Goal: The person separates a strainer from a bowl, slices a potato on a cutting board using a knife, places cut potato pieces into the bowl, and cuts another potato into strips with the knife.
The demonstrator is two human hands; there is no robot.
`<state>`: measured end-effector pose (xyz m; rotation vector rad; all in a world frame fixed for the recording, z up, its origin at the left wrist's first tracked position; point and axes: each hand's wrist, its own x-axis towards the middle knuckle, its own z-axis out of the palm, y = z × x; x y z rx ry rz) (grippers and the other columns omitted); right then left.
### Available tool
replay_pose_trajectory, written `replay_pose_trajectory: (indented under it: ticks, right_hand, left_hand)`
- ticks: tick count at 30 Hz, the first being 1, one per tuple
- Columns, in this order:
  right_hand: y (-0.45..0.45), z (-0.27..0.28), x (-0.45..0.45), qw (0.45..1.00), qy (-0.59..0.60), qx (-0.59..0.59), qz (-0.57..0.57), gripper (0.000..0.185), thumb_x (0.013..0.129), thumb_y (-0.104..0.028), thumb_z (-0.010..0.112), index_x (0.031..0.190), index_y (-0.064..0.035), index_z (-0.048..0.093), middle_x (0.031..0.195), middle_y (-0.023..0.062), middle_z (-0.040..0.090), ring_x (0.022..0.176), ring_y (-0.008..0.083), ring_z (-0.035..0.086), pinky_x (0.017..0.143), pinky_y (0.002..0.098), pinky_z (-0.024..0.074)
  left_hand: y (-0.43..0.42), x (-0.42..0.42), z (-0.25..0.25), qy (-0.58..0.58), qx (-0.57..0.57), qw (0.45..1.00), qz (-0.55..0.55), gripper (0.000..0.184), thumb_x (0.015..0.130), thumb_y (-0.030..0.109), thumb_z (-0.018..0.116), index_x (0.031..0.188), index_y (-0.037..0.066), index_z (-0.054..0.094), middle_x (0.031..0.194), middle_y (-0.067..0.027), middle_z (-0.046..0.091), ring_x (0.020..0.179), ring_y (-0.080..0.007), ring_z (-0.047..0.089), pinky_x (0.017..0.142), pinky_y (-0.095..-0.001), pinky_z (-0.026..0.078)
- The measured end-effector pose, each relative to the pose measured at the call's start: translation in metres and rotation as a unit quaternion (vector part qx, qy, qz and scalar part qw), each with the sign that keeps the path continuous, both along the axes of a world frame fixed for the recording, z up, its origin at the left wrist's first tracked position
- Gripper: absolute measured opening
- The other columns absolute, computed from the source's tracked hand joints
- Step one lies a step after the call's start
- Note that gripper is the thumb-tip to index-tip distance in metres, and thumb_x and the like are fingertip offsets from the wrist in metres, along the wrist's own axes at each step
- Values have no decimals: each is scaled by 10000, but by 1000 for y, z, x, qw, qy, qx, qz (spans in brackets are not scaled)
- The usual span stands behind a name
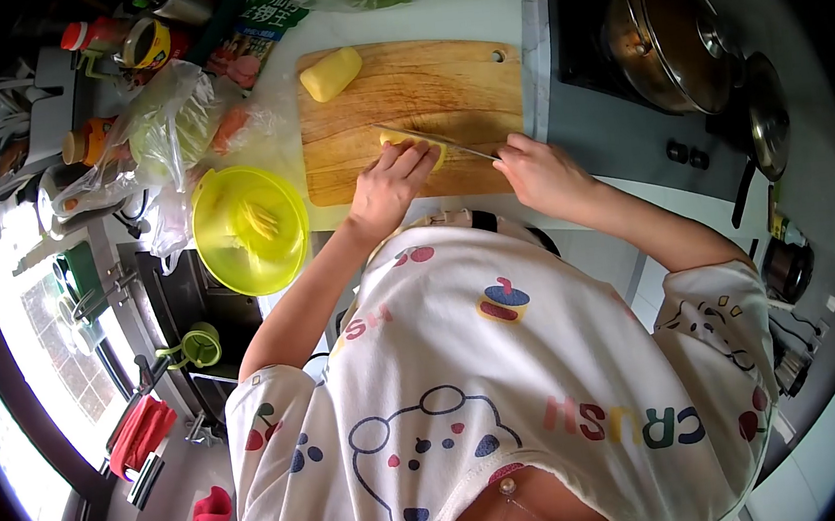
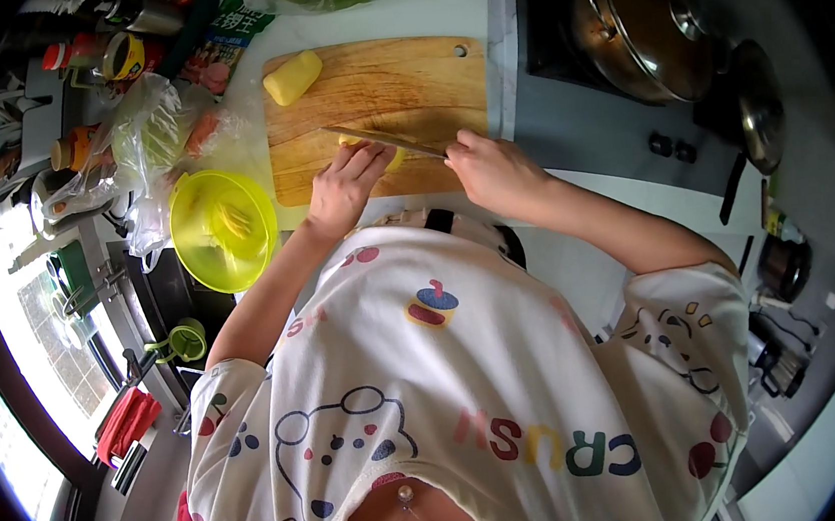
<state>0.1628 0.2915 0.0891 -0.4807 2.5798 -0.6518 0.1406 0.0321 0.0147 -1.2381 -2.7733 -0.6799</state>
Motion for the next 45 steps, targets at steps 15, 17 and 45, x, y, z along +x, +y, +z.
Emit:
replay_pose_trajectory:
  ticks: [15, 17, 45]
  right_hand:
    - [-14, -16, -17, 999, -38, -14, -2, 215, 972, -120, 524, 868, 54, 595, 916, 213, 583, 800, 424, 635, 712, 480, 532]
    - [-17, -20, -20, 999, -39, -25, -3, 214, 974, -116, 522, 870, 55, 595, 926, 217, 580, 812, 426, 630, 726, 482, 528]
    - [-17, -2, -8, 999, -9, -28, -21, 242, 980, -155, 541, 860, 49, 587, 898, 201, 571, 776, 421, 628, 690, 480, 518]
  left_hand:
    - [-1, -1, -1, 9, 3, 1000, 3, 461, 786, 69, 606, 1245, 111, 624, 1154, 11, 609, 1096, -170, 608, 769, -275, 591]
    - [-1, -1, 1, 6, 0, 1000, 3, 456, 789, 69, 604, 1243, 114, 625, 1148, 12, 608, 1090, -167, 610, 759, -270, 591]
    - [1, 1, -4, 20, 26, 999, 15, 446, 798, 46, 615, 1236, 125, 648, 1153, 4, 646, 1045, -174, 638, 720, -292, 598]
